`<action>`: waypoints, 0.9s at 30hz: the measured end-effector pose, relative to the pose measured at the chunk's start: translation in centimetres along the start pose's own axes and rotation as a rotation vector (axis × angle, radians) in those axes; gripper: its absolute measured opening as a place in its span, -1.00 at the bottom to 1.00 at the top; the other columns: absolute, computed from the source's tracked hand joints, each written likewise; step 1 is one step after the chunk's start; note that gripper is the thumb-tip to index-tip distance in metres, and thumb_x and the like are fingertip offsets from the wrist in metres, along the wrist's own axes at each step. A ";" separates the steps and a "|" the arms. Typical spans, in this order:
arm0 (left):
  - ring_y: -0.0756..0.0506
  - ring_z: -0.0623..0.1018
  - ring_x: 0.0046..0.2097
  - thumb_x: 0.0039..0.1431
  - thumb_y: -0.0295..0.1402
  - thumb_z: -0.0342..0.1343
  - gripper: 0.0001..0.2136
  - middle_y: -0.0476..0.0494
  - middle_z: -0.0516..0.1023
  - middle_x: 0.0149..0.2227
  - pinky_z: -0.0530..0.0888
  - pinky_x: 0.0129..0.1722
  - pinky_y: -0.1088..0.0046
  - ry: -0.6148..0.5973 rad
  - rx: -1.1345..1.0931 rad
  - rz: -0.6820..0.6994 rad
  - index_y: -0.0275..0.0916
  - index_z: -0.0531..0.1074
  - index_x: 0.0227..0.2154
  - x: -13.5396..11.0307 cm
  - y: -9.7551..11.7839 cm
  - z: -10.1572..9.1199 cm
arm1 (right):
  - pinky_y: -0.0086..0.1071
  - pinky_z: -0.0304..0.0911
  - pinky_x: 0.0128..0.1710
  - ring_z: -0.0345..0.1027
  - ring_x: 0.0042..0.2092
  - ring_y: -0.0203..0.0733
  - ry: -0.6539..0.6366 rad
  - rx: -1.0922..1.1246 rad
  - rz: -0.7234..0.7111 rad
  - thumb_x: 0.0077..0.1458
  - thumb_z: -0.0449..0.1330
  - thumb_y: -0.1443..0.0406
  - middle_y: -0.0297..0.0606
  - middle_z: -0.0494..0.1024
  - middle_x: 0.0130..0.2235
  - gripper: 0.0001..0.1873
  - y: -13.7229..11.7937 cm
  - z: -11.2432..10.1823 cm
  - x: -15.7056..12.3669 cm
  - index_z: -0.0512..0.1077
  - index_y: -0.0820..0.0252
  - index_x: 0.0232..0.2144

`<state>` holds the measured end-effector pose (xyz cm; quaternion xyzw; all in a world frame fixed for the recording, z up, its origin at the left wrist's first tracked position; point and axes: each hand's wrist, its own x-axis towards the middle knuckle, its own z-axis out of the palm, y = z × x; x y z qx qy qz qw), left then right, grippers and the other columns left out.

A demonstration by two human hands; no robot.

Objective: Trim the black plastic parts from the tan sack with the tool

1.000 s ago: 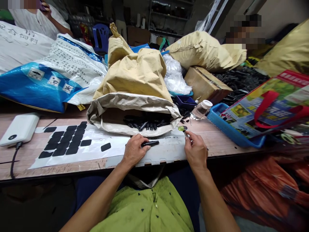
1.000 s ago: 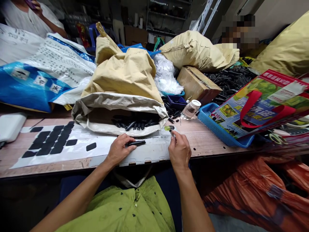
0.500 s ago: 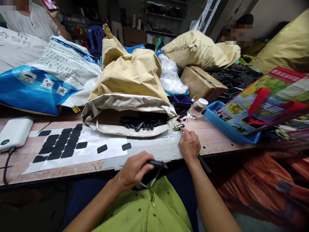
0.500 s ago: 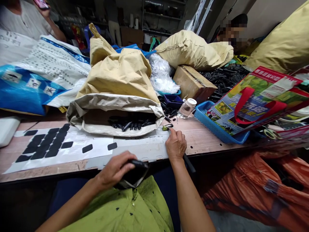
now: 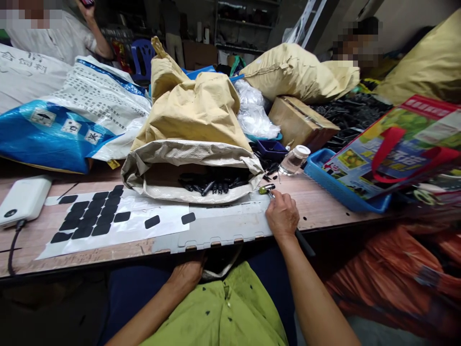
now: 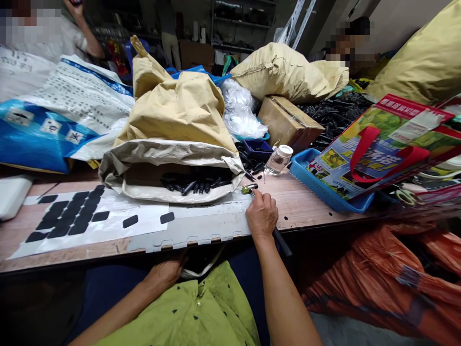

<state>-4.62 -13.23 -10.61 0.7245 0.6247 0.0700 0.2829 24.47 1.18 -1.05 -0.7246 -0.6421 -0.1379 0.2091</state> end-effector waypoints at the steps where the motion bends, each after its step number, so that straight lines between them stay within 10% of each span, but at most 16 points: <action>1: -0.32 0.49 0.22 0.33 -0.42 -0.05 -0.61 -0.23 0.61 0.05 0.28 0.30 -0.03 -0.022 -0.012 -0.009 0.02 0.52 0.10 0.0 0.1 -0.1 | -0.26 0.03 -0.23 0.24 -0.16 -0.07 0.001 0.000 0.000 0.30 0.08 0.35 -0.12 0.49 -0.17 -0.66 0.0 0.0 0.0 0.51 0.12 0.05; 7: -0.36 0.61 0.04 0.30 -0.45 -0.01 -0.70 -0.34 0.65 -0.06 0.49 0.03 0.05 -0.160 0.114 -0.071 -0.13 0.61 -0.10 -0.8 3.0 -3.1 | -0.26 0.02 -0.24 0.22 -0.16 -0.07 -0.006 0.010 0.003 0.29 0.09 0.36 -0.12 0.49 -0.16 -0.66 0.1 0.0 -0.1 0.51 0.11 0.05; 12: -0.22 0.65 -0.17 0.32 -0.21 0.09 -0.80 -0.09 0.68 -0.23 0.46 -0.26 0.32 -0.225 -0.116 0.171 -0.01 0.61 -0.15 -0.9 8.4 -8.7 | -0.26 0.02 -0.23 0.23 -0.17 -0.07 0.005 0.009 0.000 0.28 0.10 0.36 -0.12 0.48 -0.17 -0.66 0.0 0.0 -0.1 0.51 0.12 0.04; 19: -0.25 0.51 -0.12 0.30 -0.22 0.13 -0.77 -0.20 0.57 -0.22 0.42 -0.11 0.24 0.612 0.021 0.026 -0.19 0.57 -0.11 7.1 8.9 -14.3 | -0.28 0.03 -0.22 0.25 -0.15 -0.06 -0.006 0.008 0.013 0.30 0.09 0.36 -0.12 0.50 -0.16 -0.66 -0.1 -0.1 0.0 0.52 0.12 0.05; 27: -0.34 0.40 -0.03 0.16 -0.18 0.28 -0.82 -0.25 0.47 -0.19 0.39 -0.06 0.14 0.668 0.105 -0.090 -0.17 0.61 -0.29 12.0 5.7 -14.9 | -0.26 0.04 -0.22 0.26 -0.13 -0.05 -0.017 0.000 0.017 0.31 0.08 0.35 -0.12 0.49 -0.15 -0.65 -0.1 -0.2 0.0 0.50 0.11 0.07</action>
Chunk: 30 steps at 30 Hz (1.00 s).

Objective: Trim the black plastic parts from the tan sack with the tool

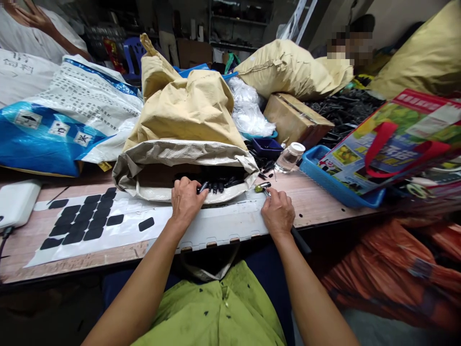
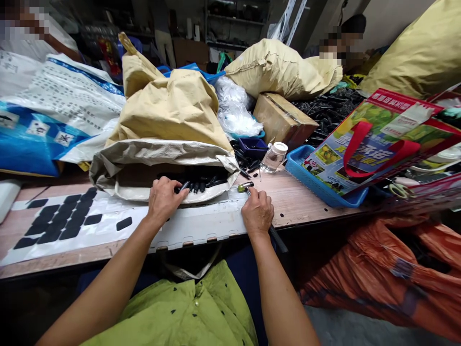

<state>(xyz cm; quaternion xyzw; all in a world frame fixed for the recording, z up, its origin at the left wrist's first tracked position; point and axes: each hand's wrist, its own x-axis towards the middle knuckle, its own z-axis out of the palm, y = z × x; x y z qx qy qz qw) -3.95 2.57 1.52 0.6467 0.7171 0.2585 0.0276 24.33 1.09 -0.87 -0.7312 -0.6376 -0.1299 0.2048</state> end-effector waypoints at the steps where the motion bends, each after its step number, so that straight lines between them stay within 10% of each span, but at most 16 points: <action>1: -0.33 0.40 -0.04 0.17 -0.20 0.29 -0.84 -0.23 0.47 -0.19 0.39 -0.05 0.15 0.010 -0.020 0.003 -0.16 0.61 -0.29 -0.2 0.0 -0.2 | -0.26 0.05 -0.22 0.26 -0.13 -0.05 0.000 -0.001 0.000 0.31 0.08 0.35 -0.12 0.49 -0.15 -0.65 0.0 0.0 0.0 0.50 0.10 0.07; 9: -0.15 0.46 -0.15 0.33 -0.24 0.19 -0.86 -0.10 0.55 -0.23 0.39 -0.13 0.30 -0.240 -0.356 0.450 -0.17 0.53 -0.16 -5.0 0.2 -1.6 | -0.28 0.04 -0.21 0.25 -0.13 -0.07 -0.007 0.001 0.016 0.30 0.10 0.34 -0.13 0.49 -0.14 -0.65 0.0 0.1 0.0 0.50 0.10 0.08; 22: -0.12 0.47 -0.17 0.27 -0.34 0.22 -0.86 -0.10 0.49 -0.24 0.43 -0.13 0.31 -0.175 -0.446 0.334 -0.20 0.53 -0.14 -6.3 -1.3 0.7 | -0.29 0.10 -0.18 0.30 -0.14 -0.08 -0.032 0.079 0.024 0.27 0.11 0.37 -0.12 0.53 -0.15 -0.65 0.4 -0.1 0.3 0.55 0.12 0.04; 30: -0.12 0.48 -0.18 0.25 -0.36 0.23 -0.83 -0.10 0.47 -0.25 0.44 -0.18 0.35 -0.191 -0.450 0.315 -0.20 0.56 -0.12 -6.3 -1.3 0.6 | -0.25 0.33 -0.05 0.46 -0.11 -0.10 -0.020 0.703 0.070 0.28 0.11 0.30 -0.12 0.61 -0.04 -0.66 -2.0 -4.1 -2.3 0.53 0.20 0.04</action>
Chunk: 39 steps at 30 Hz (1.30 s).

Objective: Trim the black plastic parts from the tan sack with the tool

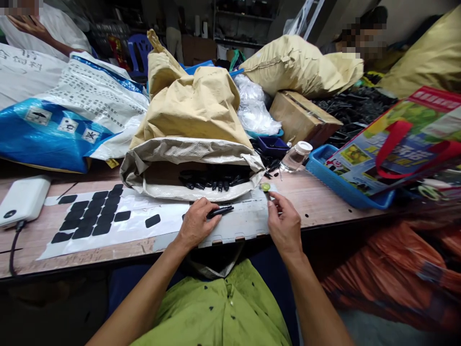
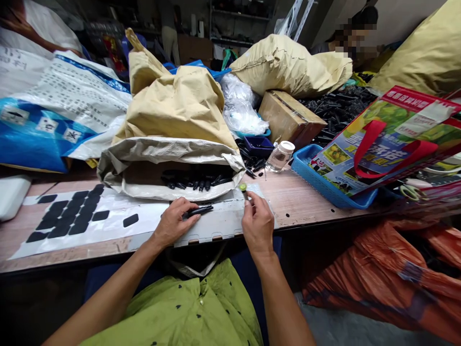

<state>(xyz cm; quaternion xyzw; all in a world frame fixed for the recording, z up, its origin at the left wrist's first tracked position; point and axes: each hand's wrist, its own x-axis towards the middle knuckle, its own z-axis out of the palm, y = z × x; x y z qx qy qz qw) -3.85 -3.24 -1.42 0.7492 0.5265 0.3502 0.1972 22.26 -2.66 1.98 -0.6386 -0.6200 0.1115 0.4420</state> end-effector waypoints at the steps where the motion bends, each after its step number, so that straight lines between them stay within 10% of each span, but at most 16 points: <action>1: -0.11 0.48 -0.20 0.24 -0.36 0.23 -0.83 -0.10 0.47 -0.25 0.44 -0.18 0.35 -0.001 -0.009 -0.006 -0.20 0.57 -0.11 0.0 0.0 0.0 | -0.25 0.35 -0.04 0.47 -0.09 -0.11 -0.062 0.085 0.003 0.29 0.12 0.27 -0.13 0.62 -0.04 -0.67 -0.9 0.0 -0.8 0.53 0.19 0.04; 11: -0.14 0.48 -0.13 0.21 -0.42 0.28 -0.84 -0.09 0.52 -0.25 0.40 -0.11 0.31 0.003 -0.066 -0.013 -0.19 0.57 -0.14 0.2 -0.1 -0.1 | -0.25 0.37 0.05 0.48 0.01 -0.13 -0.372 0.245 -0.126 0.34 0.09 0.33 -0.17 0.61 -0.05 -0.68 -5.8 1.6 -4.4 0.52 0.12 0.05; 39: -0.12 0.45 -0.18 0.23 -0.39 0.25 -0.84 -0.07 0.44 -0.31 0.39 -0.14 0.32 -0.016 -0.078 -0.037 -0.18 0.60 -0.14 0.3 -0.2 -0.2 | -0.25 0.37 0.02 0.48 -0.02 -0.11 -0.327 0.082 -0.162 0.36 0.03 0.32 -0.15 0.60 -0.09 -0.65 -5.7 2.0 -5.1 0.51 0.13 0.07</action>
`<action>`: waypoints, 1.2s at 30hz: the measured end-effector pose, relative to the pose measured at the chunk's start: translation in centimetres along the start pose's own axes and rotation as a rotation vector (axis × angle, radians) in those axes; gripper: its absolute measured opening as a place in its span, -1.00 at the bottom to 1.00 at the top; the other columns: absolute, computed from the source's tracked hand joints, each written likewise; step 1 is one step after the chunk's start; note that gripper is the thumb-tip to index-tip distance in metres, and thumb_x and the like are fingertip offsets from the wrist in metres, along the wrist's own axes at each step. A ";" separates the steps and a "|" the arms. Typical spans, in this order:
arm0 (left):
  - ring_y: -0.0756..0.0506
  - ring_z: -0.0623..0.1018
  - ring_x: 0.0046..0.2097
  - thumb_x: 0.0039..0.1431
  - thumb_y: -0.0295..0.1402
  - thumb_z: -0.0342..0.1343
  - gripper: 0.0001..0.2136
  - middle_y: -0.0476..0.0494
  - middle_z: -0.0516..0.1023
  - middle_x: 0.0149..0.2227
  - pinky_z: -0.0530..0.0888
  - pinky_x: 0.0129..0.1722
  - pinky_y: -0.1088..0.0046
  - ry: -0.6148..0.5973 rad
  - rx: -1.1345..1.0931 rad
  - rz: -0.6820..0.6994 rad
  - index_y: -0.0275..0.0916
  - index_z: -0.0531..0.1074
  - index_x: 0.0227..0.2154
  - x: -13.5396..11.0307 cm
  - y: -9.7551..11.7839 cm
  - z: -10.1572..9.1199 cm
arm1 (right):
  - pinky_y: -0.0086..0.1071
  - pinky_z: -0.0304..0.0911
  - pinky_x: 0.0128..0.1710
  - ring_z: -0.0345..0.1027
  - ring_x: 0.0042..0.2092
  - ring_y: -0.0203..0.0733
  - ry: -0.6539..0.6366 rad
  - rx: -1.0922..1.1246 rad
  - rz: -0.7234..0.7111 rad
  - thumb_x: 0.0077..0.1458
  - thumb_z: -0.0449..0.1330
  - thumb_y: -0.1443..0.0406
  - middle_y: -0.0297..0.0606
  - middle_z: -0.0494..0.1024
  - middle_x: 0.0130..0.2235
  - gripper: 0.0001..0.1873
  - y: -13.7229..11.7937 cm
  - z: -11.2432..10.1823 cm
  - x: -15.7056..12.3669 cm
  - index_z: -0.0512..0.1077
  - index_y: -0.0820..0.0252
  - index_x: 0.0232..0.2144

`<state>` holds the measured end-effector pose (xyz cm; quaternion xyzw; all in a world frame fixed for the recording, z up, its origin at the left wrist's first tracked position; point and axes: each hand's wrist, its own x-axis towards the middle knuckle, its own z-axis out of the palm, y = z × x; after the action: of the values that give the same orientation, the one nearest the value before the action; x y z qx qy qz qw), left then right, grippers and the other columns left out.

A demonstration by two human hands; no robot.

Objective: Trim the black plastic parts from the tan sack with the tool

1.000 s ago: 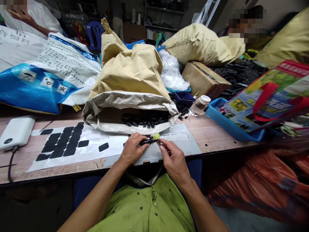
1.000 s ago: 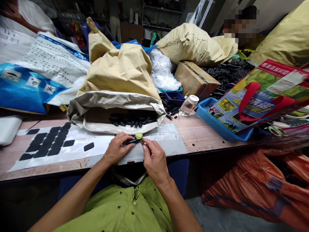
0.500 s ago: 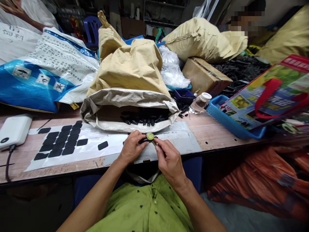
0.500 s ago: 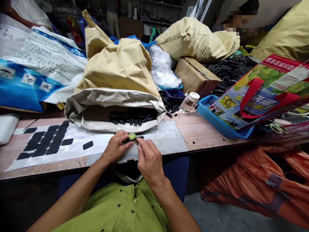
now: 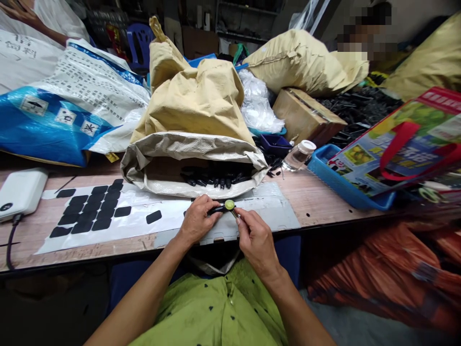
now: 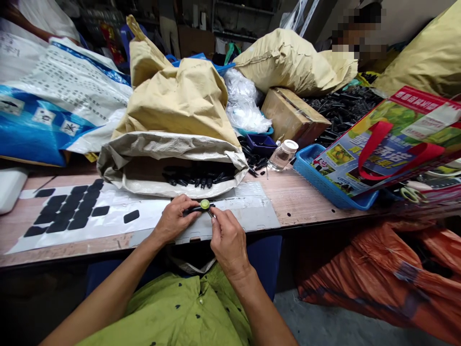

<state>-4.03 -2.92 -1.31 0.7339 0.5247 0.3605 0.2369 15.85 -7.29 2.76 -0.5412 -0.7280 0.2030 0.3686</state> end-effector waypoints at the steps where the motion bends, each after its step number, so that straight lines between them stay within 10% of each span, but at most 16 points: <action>1: -0.12 0.45 -0.17 0.23 -0.40 0.25 -0.85 -0.07 0.45 -0.31 0.39 -0.13 0.32 -0.001 0.001 -0.001 -0.18 0.60 -0.14 0.0 0.0 0.0 | -0.25 0.37 0.03 0.48 -0.02 -0.11 0.022 0.003 0.003 0.36 0.03 0.32 -0.15 0.60 -0.09 -0.66 0.2 -0.3 0.1 0.51 0.13 0.06; 8: -0.13 0.46 -0.17 0.17 -0.42 0.26 -0.86 -0.06 0.45 -0.32 0.41 -0.13 0.31 0.031 0.035 -0.001 -0.18 0.56 -0.20 -0.1 0.3 0.2 | -0.27 0.30 -0.12 0.43 -0.18 -0.13 0.288 -0.261 0.128 0.26 0.09 0.31 -0.15 0.60 -0.09 -0.66 5.2 -4.3 3.7 0.56 0.15 0.00; 14: -0.15 0.47 -0.15 0.20 -0.37 0.26 -0.89 -0.07 0.46 -0.29 0.41 -0.10 0.28 0.019 0.075 -0.003 -0.18 0.54 -0.20 0.2 0.1 0.2 | -0.28 0.13 -0.20 0.32 -0.17 -0.09 0.245 -0.625 0.217 0.21 0.11 0.35 -0.14 0.55 -0.18 -0.65 10.1 -3.6 5.6 0.58 0.14 -0.01; 19: -0.15 0.50 -0.14 0.38 -0.25 0.08 -0.84 -0.14 0.52 -0.20 0.41 -0.10 0.29 -0.063 -0.040 0.073 -0.15 0.48 -0.09 -1.2 2.3 -1.1 | -0.28 0.08 -0.21 0.26 -0.16 -0.07 0.291 -0.770 0.129 0.28 0.07 0.34 -0.11 0.51 -0.17 -0.66 10.2 -2.5 5.1 0.54 0.15 0.02; 25: -0.12 0.57 -0.22 0.46 -0.17 -0.06 -0.77 -0.08 0.60 -0.23 0.40 -0.20 0.37 -0.565 -0.115 0.082 -0.07 0.46 -0.06 -7.8 5.6 -0.3 | -0.27 0.07 -0.21 0.26 -0.15 -0.07 0.283 -0.781 0.143 0.29 0.07 0.35 -0.12 0.50 -0.16 -0.67 10.0 -2.6 5.1 0.53 0.14 0.02; 32: -0.32 0.58 0.08 0.31 -0.34 0.04 -0.64 -0.28 0.62 -0.01 0.48 0.00 0.16 -0.528 0.288 -0.314 -0.06 0.40 0.15 -10.7 0.4 3.3 | -0.26 0.07 -0.20 0.25 -0.15 -0.06 0.288 -0.761 0.143 0.28 0.09 0.35 -0.11 0.49 -0.16 -0.67 10.1 -2.5 5.1 0.52 0.14 0.02; 36: -0.33 0.64 -0.05 0.13 -0.37 0.21 -0.55 -0.27 0.67 -0.14 0.51 -0.10 0.19 -0.604 0.294 -0.287 -0.08 0.49 0.12 -9.8 3.1 1.6 | -0.26 0.07 -0.22 0.25 -0.16 -0.07 0.296 -0.772 0.135 0.26 0.09 0.36 -0.12 0.49 -0.17 -0.67 10.1 -2.5 5.0 0.52 0.14 0.01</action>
<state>-2.78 -13.15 -2.85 0.7523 0.5752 0.0112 0.3212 23.48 0.53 -1.10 -0.7094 -0.6528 -0.1411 0.2251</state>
